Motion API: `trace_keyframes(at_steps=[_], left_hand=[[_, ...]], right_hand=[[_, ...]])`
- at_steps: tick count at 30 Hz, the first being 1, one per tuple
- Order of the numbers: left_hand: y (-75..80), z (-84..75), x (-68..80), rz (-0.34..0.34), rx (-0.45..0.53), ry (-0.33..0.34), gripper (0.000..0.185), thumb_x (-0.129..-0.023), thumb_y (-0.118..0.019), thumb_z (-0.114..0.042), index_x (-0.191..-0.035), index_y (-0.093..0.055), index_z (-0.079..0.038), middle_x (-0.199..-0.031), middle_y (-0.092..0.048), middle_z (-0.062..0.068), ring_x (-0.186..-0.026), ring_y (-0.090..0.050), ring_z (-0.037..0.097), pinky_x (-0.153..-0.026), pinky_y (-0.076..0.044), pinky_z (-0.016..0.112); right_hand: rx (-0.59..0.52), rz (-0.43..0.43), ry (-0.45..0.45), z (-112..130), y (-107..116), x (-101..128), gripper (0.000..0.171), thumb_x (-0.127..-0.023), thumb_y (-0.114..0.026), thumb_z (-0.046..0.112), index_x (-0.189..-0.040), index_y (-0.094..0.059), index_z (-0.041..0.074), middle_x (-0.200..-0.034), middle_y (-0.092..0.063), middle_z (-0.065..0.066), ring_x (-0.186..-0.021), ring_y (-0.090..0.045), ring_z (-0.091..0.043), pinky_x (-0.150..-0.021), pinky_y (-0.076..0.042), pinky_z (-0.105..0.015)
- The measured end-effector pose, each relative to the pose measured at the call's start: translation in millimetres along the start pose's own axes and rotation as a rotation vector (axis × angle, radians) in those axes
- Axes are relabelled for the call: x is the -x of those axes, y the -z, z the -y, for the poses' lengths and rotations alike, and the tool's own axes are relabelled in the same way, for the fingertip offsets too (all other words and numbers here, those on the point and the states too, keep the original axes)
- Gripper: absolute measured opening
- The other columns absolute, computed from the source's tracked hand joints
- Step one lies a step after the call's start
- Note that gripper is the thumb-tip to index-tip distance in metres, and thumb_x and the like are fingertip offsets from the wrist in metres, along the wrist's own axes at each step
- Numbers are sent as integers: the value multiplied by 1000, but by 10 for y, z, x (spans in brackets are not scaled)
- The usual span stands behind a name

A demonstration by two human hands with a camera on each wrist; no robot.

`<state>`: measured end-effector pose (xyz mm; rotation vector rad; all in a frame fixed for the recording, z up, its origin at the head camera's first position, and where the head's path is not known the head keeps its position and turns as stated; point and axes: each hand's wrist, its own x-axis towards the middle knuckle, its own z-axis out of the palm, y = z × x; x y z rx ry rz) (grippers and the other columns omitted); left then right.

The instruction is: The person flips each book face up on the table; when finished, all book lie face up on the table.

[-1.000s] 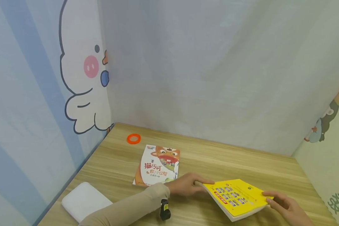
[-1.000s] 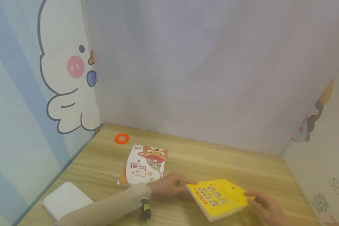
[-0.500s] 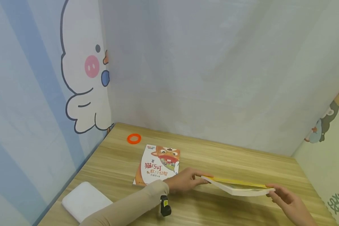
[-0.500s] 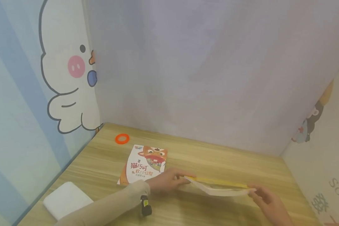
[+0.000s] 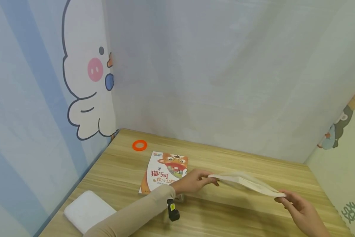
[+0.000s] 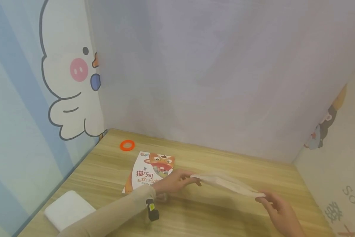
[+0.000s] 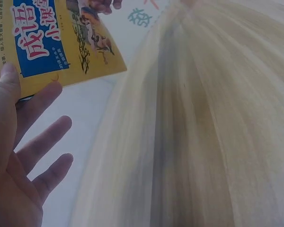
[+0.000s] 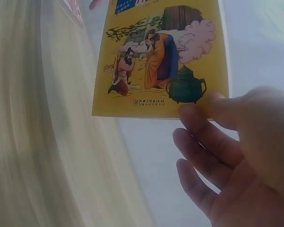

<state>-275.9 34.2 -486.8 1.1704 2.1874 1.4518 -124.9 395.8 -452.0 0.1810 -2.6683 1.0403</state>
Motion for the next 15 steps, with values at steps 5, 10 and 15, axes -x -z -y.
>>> trace_keyframes(at_steps=[5,10,15], left_hand=[[34,-46,23,-3,1,4,35,-109,-49,-34,-103,-77,-14,-115,-78,6,-104,-66,1,-88,-51,23],[69,-57,28,4,41,6,42,-111,-46,-32,-94,-69,-1,-83,-72,9,-59,-44,2,-58,-38,18],[83,-30,27,-15,39,22,34,-111,-45,-32,-103,-69,-9,-69,-59,3,-55,-42,5,-56,-40,18]], right_hand=[[26,1,-3,54,5,-10,23,-105,-56,6,-124,-63,-4,-95,-71,24,-87,-63,12,-67,-53,-16],[52,6,-72,86,-2,-17,26,-107,-55,14,-126,-65,-2,-90,-70,22,-74,-59,3,-61,-51,-22],[51,-23,-35,85,-19,-24,21,-104,-61,12,-118,-70,0,-94,-65,28,-77,-59,7,-61,-54,-21]])
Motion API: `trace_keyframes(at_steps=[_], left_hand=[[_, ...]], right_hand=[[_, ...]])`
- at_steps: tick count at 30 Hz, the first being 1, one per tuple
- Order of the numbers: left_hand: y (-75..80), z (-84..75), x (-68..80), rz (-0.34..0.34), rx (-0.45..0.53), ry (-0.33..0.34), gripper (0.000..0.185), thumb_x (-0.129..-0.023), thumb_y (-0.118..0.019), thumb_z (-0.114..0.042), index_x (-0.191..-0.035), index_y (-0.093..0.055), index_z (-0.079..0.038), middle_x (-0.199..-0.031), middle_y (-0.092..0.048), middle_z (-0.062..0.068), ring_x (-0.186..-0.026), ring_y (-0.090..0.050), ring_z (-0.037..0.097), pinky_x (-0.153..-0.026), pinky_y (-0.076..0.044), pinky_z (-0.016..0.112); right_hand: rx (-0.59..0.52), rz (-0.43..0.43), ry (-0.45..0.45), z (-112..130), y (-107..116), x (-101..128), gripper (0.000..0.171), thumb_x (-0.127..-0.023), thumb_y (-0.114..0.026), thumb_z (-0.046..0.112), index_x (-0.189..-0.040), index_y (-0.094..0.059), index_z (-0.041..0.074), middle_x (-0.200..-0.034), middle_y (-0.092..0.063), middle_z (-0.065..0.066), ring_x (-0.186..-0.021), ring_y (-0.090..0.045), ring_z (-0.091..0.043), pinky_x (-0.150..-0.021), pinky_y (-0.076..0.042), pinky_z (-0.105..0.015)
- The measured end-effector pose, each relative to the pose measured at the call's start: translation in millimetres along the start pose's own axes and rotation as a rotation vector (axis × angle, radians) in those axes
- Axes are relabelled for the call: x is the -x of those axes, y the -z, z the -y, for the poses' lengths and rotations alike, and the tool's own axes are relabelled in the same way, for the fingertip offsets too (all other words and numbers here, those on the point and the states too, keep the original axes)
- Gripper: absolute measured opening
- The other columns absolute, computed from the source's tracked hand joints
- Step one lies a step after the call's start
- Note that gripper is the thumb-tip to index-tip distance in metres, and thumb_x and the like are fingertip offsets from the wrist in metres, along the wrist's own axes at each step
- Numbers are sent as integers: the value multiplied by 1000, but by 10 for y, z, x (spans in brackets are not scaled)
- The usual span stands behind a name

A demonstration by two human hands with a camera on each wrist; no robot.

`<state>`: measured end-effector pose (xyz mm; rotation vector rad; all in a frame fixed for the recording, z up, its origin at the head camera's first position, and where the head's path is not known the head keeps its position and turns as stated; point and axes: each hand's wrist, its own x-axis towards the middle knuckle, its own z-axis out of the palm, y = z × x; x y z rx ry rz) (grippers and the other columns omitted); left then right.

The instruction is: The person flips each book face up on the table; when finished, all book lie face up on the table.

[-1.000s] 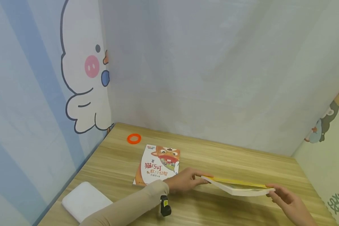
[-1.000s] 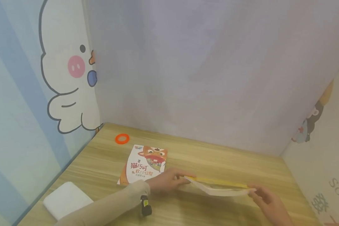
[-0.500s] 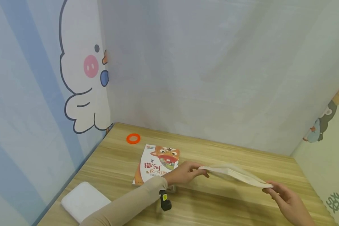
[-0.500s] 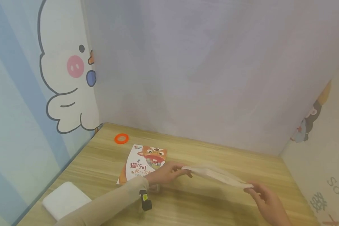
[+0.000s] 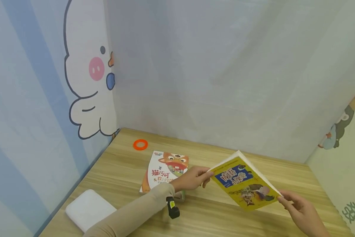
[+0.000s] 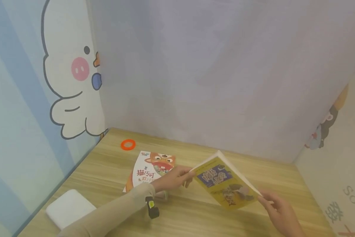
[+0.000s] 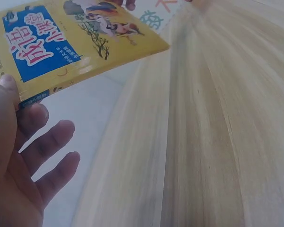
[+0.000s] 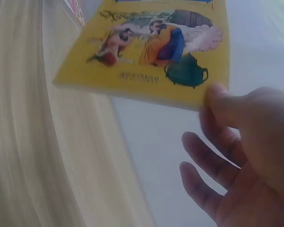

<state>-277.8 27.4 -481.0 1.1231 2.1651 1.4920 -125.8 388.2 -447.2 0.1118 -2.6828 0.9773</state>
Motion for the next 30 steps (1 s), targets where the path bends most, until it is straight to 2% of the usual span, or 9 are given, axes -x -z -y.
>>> trace_keyframes(at_steps=[3,6,10,14,16,21,23,27,30], left_hand=[[-3,13,-8,-6,10,13,33,-111,-45,-31,-104,-68,-8,-73,-59,6,-63,-52,15,-60,-49,23],[-6,19,-13,-4,42,25,35,-111,-45,-31,-108,-70,-7,-91,-69,12,-79,-64,21,-67,-58,30],[-5,25,-22,13,120,58,34,-111,-46,-32,-126,-71,-15,-117,-76,11,-91,-74,14,-73,-63,42],[-1,35,-31,19,183,86,33,-110,-49,-33,-127,-72,-17,-117,-78,8,-85,-76,10,-71,-63,54],[3,27,-29,9,205,90,32,-109,-50,-33,-125,-72,-15,-113,-78,8,-82,-76,12,-67,-63,50],[13,22,-25,-17,249,101,30,-109,-51,-31,-126,-72,-17,-111,-78,5,-78,-75,18,-57,-58,29],[16,32,-23,-21,268,105,30,-109,-51,-31,-129,-70,-20,-114,-77,5,-75,-74,20,-56,-55,28],[21,52,-17,-29,286,97,35,-109,-51,-28,-142,-62,-23,-115,-78,7,-66,-70,25,-54,-53,27],[25,59,-12,-49,291,93,42,-109,-52,-27,-151,-52,-28,-109,-78,12,-64,-66,37,-52,-53,26]], right_hand=[[5,-43,96,-14,-15,-3,14,-99,-65,4,-110,-74,2,-100,-62,30,-87,-59,11,-64,-57,-20],[10,-68,146,-20,-28,-2,13,-98,-67,2,-107,-75,5,-106,-58,34,-91,-58,12,-63,-56,-21],[17,-61,126,-9,-36,-3,14,-98,-67,5,-109,-76,6,-110,-59,37,-92,-60,12,-64,-57,-22],[20,-12,43,13,-37,-2,16,-100,-66,9,-112,-76,5,-103,-63,36,-85,-63,11,-65,-57,-22],[15,20,13,20,-37,2,17,-101,-65,11,-113,-76,4,-101,-65,35,-83,-64,8,-66,-57,-21],[-38,66,4,34,-56,7,20,-102,-63,9,-117,-73,-1,-99,-71,27,-85,-67,6,-70,-59,-20],[-47,63,1,35,-68,12,24,-102,-63,9,-121,-70,-3,-96,-71,26,-82,-67,5,-67,-57,-20],[-100,82,19,21,-87,36,34,-102,-61,6,-133,-59,-6,-85,-71,15,-64,-63,-5,-56,-51,-24],[-139,115,38,7,-93,50,34,-103,-59,4,-135,-56,-6,-86,-72,11,-65,-64,-8,-58,-53,-24]])
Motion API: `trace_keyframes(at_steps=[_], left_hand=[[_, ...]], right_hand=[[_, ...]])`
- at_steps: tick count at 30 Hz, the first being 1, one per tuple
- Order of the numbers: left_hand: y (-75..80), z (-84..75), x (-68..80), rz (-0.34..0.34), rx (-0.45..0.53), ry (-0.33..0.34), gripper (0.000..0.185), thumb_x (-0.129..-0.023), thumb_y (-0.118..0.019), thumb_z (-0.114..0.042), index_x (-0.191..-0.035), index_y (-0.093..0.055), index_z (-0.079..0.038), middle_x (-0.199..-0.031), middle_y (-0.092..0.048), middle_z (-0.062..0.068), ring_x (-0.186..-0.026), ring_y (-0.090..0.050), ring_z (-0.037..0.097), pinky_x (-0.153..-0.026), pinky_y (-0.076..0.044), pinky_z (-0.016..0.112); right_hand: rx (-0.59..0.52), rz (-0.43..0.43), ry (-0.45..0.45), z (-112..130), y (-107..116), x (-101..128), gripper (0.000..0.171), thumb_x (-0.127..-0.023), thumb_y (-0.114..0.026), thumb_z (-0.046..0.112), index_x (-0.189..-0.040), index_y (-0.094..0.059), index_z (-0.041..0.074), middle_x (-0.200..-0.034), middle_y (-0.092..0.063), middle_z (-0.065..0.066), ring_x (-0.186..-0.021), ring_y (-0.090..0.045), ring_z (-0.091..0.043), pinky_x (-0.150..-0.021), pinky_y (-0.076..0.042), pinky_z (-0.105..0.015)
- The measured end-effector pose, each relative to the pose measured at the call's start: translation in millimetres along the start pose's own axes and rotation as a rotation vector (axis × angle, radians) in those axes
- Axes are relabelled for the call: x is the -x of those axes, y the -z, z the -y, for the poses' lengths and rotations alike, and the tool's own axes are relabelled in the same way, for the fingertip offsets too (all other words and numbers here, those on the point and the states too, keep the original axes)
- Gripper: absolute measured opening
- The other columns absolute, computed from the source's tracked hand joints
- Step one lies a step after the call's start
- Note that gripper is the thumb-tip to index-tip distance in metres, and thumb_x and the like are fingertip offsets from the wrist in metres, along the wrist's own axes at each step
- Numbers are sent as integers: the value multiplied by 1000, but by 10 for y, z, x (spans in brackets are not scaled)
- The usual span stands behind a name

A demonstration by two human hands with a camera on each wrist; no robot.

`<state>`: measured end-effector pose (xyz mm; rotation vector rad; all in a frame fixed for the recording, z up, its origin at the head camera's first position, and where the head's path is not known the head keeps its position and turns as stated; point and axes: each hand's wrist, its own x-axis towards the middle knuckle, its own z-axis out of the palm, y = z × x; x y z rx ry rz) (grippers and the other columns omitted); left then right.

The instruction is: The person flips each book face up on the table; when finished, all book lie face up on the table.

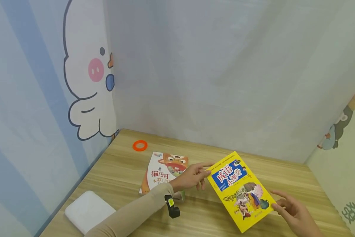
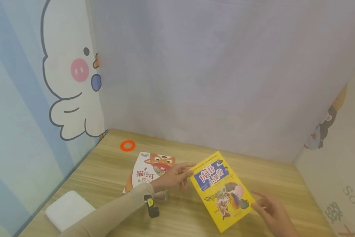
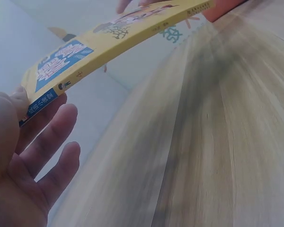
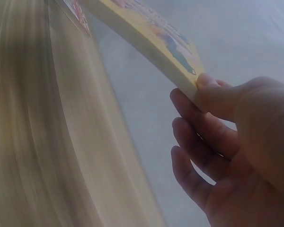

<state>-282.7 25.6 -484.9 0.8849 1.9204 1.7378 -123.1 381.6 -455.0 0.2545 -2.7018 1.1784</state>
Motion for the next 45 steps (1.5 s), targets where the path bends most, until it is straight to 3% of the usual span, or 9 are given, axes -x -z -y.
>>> trace_keyframes(at_steps=[5,9,11,18,21,28,35,41,45], left_hand=[[-13,-6,2,-38,37,-15,41,-108,-55,-25,-148,-50,-34,-103,-78,17,-69,-61,53,-51,-53,25],[-16,-3,-3,-42,62,-49,35,-109,-53,-26,-144,-53,-28,-102,-72,33,-72,-59,59,-50,-53,28],[-14,2,-9,-44,63,-62,32,-109,-52,-26,-140,-56,-25,-104,-71,33,-76,-60,61,-51,-53,28],[-6,-10,-19,-24,53,-45,29,-108,-55,-20,-136,-60,-23,-119,-75,15,-91,-76,28,-61,-59,35],[-9,-28,-19,-21,54,-40,33,-107,-56,-17,-140,-57,-20,-121,-73,17,-98,-76,31,-65,-59,39],[-95,-35,-43,-134,56,-14,29,-106,-58,-16,-135,-60,-17,-121,-75,16,-103,-71,48,-69,-58,38],[-223,22,-92,-258,2,17,29,-105,-59,-17,-134,-62,-16,-127,-72,14,-100,-75,36,-76,-61,38],[-271,100,-94,-127,-149,96,68,-101,-66,-19,-161,-34,-17,-152,-54,15,-120,-69,25,-95,-59,36],[-264,80,-60,-2,-312,212,98,-92,-79,-27,-166,-16,-17,-154,-53,13,-140,-54,28,-119,-42,48]], right_hand=[[15,11,-11,-16,-10,31,25,-104,-59,6,-125,-66,-5,-105,-67,32,-85,-68,3,-68,-59,-24],[10,9,-23,-20,-26,72,23,-103,-59,6,-122,-68,-5,-108,-66,35,-87,-68,4,-69,-59,-25],[-1,19,-50,-13,-35,87,24,-103,-59,7,-123,-68,-5,-107,-66,35,-87,-68,4,-69,-59,-25],[-28,7,-107,-32,-79,125,27,-103,-61,9,-122,-67,-9,-106,-64,38,-86,-69,4,-69,-60,-26],[-72,19,-103,-63,-101,143,27,-103,-60,6,-122,-66,-11,-107,-66,36,-88,-70,3,-71,-60,-24],[-162,77,-130,-102,-201,205,27,-99,-65,5,-121,-67,-10,-102,-74,25,-87,-73,-1,-76,-60,-19],[-156,152,-255,-58,-305,188,36,-98,-70,16,-123,-67,-9,-99,-78,18,-88,-73,-2,-79,-58,-19],[-131,195,-302,-49,-426,197,39,-97,-71,21,-125,-68,-7,-103,-81,-2,-86,-73,-4,-79,-59,-21],[-116,259,-304,-108,-506,174,42,-97,-71,27,-124,-69,-6,-109,-79,-12,-85,-72,-1,-76,-58,-19]])
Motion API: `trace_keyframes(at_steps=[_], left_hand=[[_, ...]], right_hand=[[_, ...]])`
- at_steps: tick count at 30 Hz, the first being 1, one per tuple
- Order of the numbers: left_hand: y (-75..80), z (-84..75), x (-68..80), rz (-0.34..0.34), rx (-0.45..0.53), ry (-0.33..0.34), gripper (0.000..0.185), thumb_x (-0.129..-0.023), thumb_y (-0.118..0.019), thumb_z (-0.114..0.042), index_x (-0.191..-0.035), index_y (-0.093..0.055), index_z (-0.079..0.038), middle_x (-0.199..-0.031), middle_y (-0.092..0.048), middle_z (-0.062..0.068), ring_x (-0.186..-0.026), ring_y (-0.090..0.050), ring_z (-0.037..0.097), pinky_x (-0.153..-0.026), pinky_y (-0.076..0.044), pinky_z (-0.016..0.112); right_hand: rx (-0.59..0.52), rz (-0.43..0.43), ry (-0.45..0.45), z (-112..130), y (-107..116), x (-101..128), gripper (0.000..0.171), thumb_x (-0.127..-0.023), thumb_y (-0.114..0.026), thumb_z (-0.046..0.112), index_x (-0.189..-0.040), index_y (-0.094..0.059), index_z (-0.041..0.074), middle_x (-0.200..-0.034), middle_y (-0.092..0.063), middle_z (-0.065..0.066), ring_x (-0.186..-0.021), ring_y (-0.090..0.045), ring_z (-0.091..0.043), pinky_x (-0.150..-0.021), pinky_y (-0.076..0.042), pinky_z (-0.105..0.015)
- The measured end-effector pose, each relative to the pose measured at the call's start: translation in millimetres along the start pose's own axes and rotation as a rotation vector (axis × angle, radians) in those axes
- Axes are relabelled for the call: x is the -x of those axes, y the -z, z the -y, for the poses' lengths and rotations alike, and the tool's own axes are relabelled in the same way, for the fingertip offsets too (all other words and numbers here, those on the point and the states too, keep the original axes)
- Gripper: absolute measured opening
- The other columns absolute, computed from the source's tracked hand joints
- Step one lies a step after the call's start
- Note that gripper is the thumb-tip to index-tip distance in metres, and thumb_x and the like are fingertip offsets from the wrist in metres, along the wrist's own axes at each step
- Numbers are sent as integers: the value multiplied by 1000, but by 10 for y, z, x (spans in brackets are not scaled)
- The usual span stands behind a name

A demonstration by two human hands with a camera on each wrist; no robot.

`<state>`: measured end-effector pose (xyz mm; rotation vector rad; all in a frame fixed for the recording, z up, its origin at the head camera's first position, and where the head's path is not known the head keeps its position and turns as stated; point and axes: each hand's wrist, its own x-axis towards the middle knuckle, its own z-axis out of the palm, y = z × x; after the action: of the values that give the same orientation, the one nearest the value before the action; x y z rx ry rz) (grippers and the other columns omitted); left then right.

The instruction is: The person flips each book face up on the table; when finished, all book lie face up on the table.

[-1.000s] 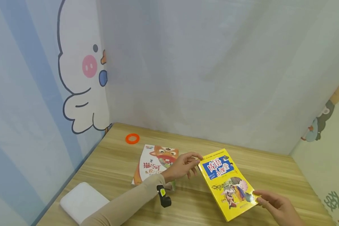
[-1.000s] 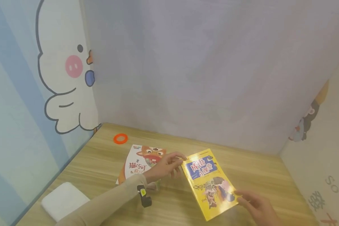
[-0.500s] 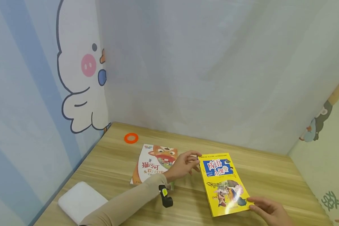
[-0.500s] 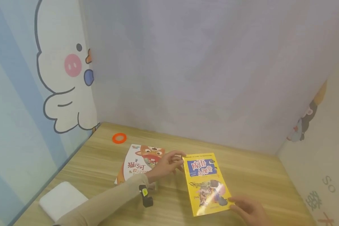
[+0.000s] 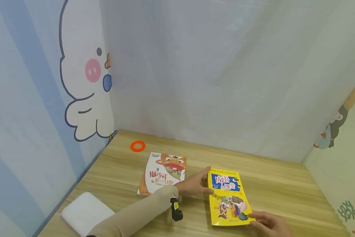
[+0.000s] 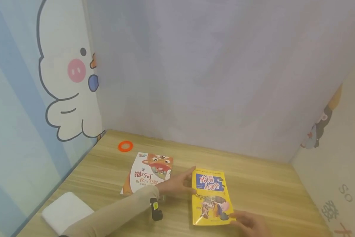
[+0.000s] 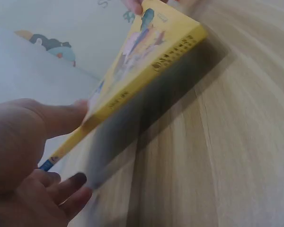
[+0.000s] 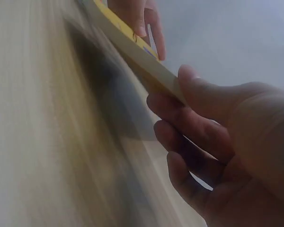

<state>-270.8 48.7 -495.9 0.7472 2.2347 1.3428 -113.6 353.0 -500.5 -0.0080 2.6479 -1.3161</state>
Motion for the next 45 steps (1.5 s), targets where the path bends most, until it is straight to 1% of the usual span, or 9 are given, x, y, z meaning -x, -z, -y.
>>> trace_keyframes(at_steps=[3,7,16,20,24,30,35,39,45], left_hand=[[-4,-4,19,65,-87,46,109,-86,-85,-29,-166,-13,-13,-165,-39,11,-154,-36,29,-128,-27,49],[-2,13,32,112,-162,32,113,-84,-87,-26,-166,-12,-10,-173,-20,11,-159,-22,30,-130,-21,46],[-59,123,19,61,-528,-54,82,-94,-74,-42,-160,-35,-13,-167,-36,8,-156,-31,30,-128,-24,51],[-114,113,69,131,-670,-89,91,-90,-71,-59,-161,-34,-16,-171,-26,9,-159,-23,31,-128,-21,54],[-118,23,162,228,-647,-68,110,-81,-75,-68,-165,-23,-18,-174,-9,14,-162,-9,32,-130,-15,55],[-154,-18,232,275,-631,-41,122,-75,-80,-70,-166,-16,-23,-174,1,17,-163,-1,32,-131,-11,54],[-165,-16,231,269,-624,-29,121,-76,-81,-67,-167,-15,-21,-174,1,17,-163,1,31,-132,-11,50],[-147,-30,227,252,-630,-26,118,-78,-80,-65,-166,-18,-19,-174,-4,16,-163,-3,31,-131,-12,51],[-124,-30,206,222,-661,-30,113,-79,-80,-64,-165,-23,-18,-174,-11,12,-162,-11,32,-131,-15,52]], right_hand=[[-24,48,-10,-33,-45,-15,45,-97,-71,29,-122,-68,-8,-110,-78,-18,-86,-73,-3,-74,-58,-20],[-62,64,-24,-45,-98,-2,46,-96,-72,28,-120,-68,-10,-112,-76,-23,-87,-74,-4,-73,-59,-21],[-20,43,-35,-64,-168,-15,46,-92,-77,29,-121,-69,-5,-105,-76,-15,-80,-69,-3,-71,-58,-22],[87,6,-22,-64,-189,-47,41,-92,-77,31,-121,-73,2,-105,-76,-9,-78,-60,2,-69,-54,-19],[166,-22,31,-55,-209,-70,36,-91,-78,29,-118,-75,5,-99,-73,-4,-76,-54,4,-66,-51,-19],[237,-69,134,-61,-236,-80,29,-88,-80,24,-112,-77,8,-93,-63,2,-71,-49,5,-61,-48,-19],[270,-134,175,-41,-264,-118,27,-85,-83,20,-110,-78,11,-98,-64,0,-73,-47,5,-62,-47,-19],[282,-112,133,4,-226,-172,28,-85,-83,22,-111,-78,13,-99,-64,0,-75,-46,4,-64,-46,-18],[311,-133,189,-4,-213,-253,27,-85,-83,23,-111,-79,16,-97,-63,2,-75,-45,3,-64,-44,-19]])
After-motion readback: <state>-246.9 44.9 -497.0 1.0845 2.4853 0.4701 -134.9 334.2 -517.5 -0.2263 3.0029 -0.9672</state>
